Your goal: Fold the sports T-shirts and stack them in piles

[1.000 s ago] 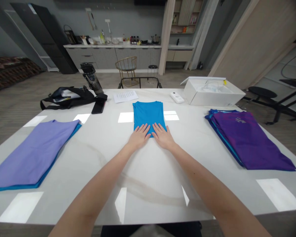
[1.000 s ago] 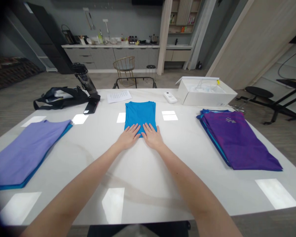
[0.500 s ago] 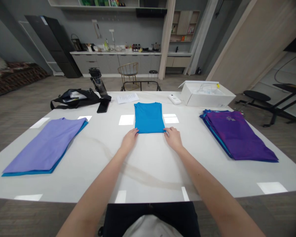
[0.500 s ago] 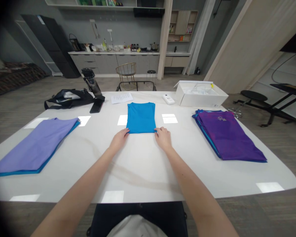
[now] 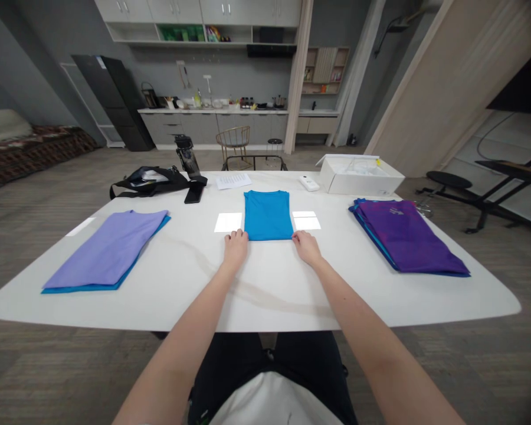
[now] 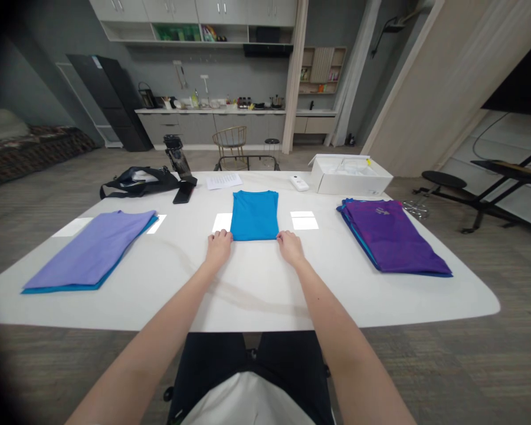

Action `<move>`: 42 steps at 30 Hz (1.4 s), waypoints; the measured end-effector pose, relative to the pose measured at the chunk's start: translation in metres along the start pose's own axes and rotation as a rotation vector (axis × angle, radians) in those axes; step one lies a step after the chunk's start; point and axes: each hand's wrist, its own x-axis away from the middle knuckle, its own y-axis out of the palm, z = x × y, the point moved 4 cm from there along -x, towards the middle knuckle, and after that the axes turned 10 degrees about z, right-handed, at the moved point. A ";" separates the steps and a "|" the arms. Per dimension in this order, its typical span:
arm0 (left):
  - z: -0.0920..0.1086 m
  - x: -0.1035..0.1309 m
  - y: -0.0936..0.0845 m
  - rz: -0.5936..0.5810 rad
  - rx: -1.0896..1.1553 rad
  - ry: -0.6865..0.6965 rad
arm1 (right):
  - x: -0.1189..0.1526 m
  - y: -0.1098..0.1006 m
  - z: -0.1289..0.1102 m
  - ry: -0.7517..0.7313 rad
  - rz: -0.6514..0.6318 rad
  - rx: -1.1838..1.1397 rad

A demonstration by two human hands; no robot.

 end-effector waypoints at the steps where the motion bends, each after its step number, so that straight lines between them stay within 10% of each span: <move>1: 0.002 0.006 -0.004 -0.009 -0.014 0.047 | 0.007 -0.003 -0.002 -0.004 -0.012 0.004; 14: 0.001 0.127 -0.077 -0.320 0.415 0.244 | 0.150 -0.065 -0.006 -0.085 -0.397 -0.362; 17: -0.005 0.107 -0.071 -0.311 0.593 0.106 | 0.125 -0.063 0.003 -0.008 -0.322 -0.434; 23: -0.024 -0.003 -0.015 -0.065 0.589 -0.257 | 0.014 -0.029 0.021 0.206 -0.021 -0.256; 28: -0.027 -0.067 0.025 -0.193 0.557 -0.465 | -0.039 -0.006 0.023 0.282 -0.068 -0.136; 42: -0.017 -0.077 0.040 -0.016 0.799 -0.461 | -0.066 -0.003 0.012 0.313 -0.050 -0.442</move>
